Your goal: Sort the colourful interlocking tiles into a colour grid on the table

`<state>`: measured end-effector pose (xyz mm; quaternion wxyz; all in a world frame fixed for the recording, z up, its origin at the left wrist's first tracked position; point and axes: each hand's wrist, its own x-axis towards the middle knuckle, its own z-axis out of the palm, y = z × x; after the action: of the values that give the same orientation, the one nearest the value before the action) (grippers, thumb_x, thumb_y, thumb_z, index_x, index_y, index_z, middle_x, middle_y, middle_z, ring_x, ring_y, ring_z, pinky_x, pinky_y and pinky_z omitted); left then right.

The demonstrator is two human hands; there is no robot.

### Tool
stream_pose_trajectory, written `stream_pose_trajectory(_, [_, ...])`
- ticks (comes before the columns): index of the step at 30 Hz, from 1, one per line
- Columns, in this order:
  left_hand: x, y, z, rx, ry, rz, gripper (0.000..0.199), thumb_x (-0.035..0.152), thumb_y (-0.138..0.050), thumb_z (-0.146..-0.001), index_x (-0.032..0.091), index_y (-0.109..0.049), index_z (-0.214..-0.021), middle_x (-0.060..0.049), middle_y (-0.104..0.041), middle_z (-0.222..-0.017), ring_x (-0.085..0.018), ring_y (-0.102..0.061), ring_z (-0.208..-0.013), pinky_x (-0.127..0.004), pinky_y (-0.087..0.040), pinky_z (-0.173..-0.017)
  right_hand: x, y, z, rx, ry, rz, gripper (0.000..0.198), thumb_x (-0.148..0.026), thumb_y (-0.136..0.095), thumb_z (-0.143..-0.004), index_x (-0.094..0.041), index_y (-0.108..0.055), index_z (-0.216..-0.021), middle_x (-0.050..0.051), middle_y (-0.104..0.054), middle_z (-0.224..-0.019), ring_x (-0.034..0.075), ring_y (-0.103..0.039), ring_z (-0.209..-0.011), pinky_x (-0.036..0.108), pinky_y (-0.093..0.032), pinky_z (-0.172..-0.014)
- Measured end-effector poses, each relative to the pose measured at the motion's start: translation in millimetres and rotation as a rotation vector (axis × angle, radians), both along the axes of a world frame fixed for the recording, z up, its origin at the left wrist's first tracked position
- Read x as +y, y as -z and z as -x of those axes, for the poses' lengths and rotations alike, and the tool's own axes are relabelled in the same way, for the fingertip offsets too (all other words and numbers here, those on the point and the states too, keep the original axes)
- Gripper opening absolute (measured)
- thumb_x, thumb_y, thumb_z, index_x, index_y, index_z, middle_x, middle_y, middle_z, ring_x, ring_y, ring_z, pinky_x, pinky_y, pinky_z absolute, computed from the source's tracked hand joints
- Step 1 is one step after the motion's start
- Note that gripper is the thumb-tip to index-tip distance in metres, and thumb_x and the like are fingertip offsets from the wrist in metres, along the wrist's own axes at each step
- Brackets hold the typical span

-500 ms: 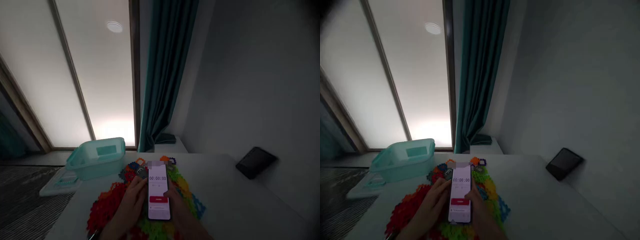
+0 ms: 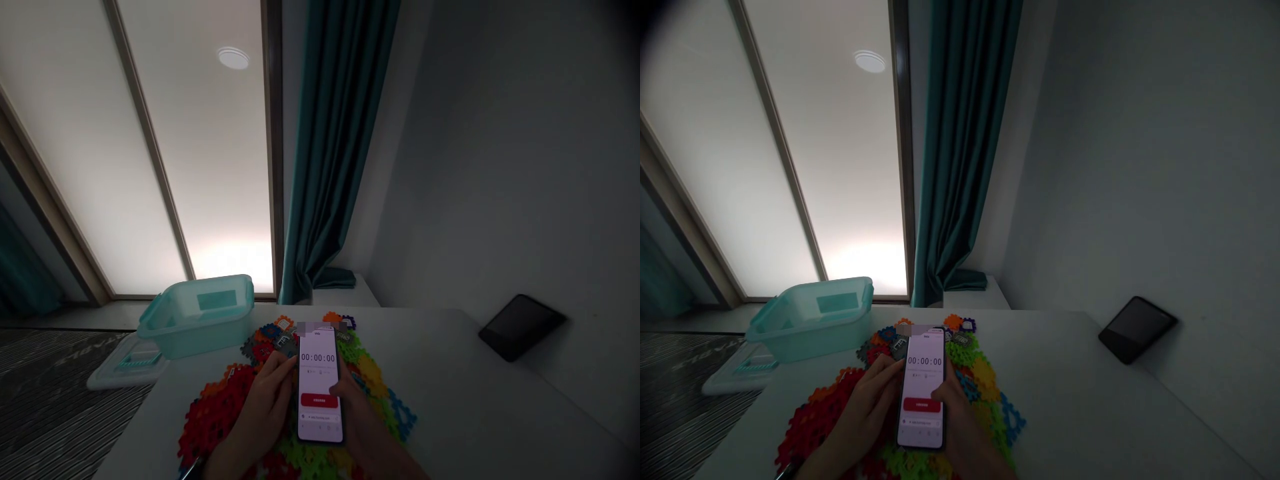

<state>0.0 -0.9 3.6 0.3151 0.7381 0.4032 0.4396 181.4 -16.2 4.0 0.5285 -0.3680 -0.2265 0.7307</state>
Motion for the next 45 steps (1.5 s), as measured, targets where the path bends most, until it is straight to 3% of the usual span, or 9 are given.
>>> stream_pose_trajectory(8, [0.3,-0.8,0.0,0.019,-0.004,-0.017,0.036,0.019,-0.041,-0.101,0.02,-0.071,-0.12,-0.009,-0.06,-0.099,-0.023,-0.061,-0.091,-0.034,-0.053,-0.08,2.0,5.0,-1.3,0.016,0.002,-0.01,0.102,-0.02,-0.071,-0.065,-0.031,-0.03,-0.158,0.008,-0.074,-0.117,0.028,-0.072,-0.092,0.042,-0.055,-0.083])
stream_pose_trajectory(12, [-0.1,-1.8,0.4,0.022,-0.001,-0.02,0.035,0.02,-0.041,-0.101,0.019,-0.071,-0.119,-0.009,-0.06,-0.099,-0.024,-0.062,-0.09,-0.034,-0.054,-0.078,2.0,6.8,-1.7,0.015,0.008,0.037,0.092,-0.029,-0.077,-0.071,-0.03,-0.037,-0.154,0.007,-0.077,-0.109,0.028,-0.073,-0.09,0.041,-0.055,-0.08])
stream_pose_trajectory(17, [-1.9,-0.5,-0.2,0.07,-0.026,-0.035,0.036,0.021,-0.039,-0.102,0.02,-0.068,-0.124,-0.009,-0.059,-0.099,-0.024,-0.061,-0.09,-0.036,-0.053,-0.08,2.0,3.5,3.2,0.096,-0.001,0.105,0.062,-0.055,-0.078,-0.076,-0.02,-0.068,-0.125,0.007,-0.079,-0.094,0.028,-0.074,-0.085,0.039,-0.056,-0.078])
stream_pose_trajectory(24, [-6.8,-3.6,-4.6,0.154,-0.032,-0.042,0.035,0.021,-0.039,-0.101,0.019,-0.067,-0.122,-0.01,-0.059,-0.1,-0.025,-0.06,-0.091,-0.038,-0.052,-0.082,2.0,7.0,5.6,0.135,-0.001,0.131,0.053,-0.06,-0.081,-0.074,-0.017,-0.076,-0.104,0.005,-0.078,-0.082,0.024,-0.074,-0.078,0.034,-0.056,-0.075])
stream_pose_trajectory(32, [-5.3,-15.7,-2.2,0.045,-0.015,0.122,0.036,0.035,-0.044,-0.104,0.023,-0.065,-0.131,-0.009,-0.065,-0.111,-0.026,-0.062,-0.103,-0.039,-0.052,-0.094,-3.2,-5.5,15.3,0.198,-0.086,0.086,0.075,-0.068,-0.084,-0.066,-0.024,-0.07,-0.125,0.009,-0.077,-0.114,0.034,-0.068,-0.112,0.047,-0.052,-0.094])
stream_pose_trajectory(35, [-3.1,-13.4,-0.2,-0.024,-0.039,0.163,0.038,0.037,-0.051,-0.102,0.023,-0.06,-0.136,-0.011,-0.065,-0.122,-0.028,-0.062,-0.111,-0.041,-0.051,-0.096,-2.2,-8.4,18.7,0.205,-0.011,0.036,0.072,-0.064,-0.087,-0.066,-0.024,-0.07,-0.123,0.009,-0.078,-0.11,0.035,-0.067,-0.113,0.047,-0.052,-0.094])
stream_pose_trajectory(39, [2.6,-6.1,1.4,-0.163,0.074,0.314,0.034,0.042,-0.052,-0.103,0.02,-0.058,-0.128,-0.012,-0.068,-0.124,-0.027,-0.065,-0.111,-0.04,-0.053,-0.094,-1.9,-10.9,20.2,0.193,0.08,0.02,0.082,-0.055,-0.093,-0.061,-0.028,-0.064,-0.133,0.007,-0.078,-0.11,0.034,-0.068,-0.111,0.045,-0.054,-0.091])
stream_pose_trajectory(42, [5.9,-1.0,2.8,-0.294,0.147,0.419,0.036,0.049,-0.053,-0.102,0.02,-0.058,-0.123,-0.01,-0.07,-0.121,-0.027,-0.068,-0.108,-0.04,-0.056,-0.091,-3.0,-14.3,21.3,0.184,0.079,0.027,0.096,-0.049,-0.095,-0.058,-0.032,-0.055,-0.144,0.006,-0.077,-0.116,0.034,-0.069,-0.111,0.045,-0.054,-0.091])
stream_pose_trajectory(45, [3.4,0.3,5.2,-0.381,0.122,0.482,0.046,0.053,-0.058,-0.098,0.021,-0.057,-0.131,-0.011,-0.067,-0.131,-0.028,-0.064,-0.118,-0.041,-0.055,-0.097,-3.8,-16.9,25.6,0.169,0.05,-0.005,0.09,-0.049,-0.094,-0.062,-0.031,-0.057,-0.142,0.006,-0.077,-0.117,0.032,-0.067,-0.114,0.044,-0.052,-0.094])
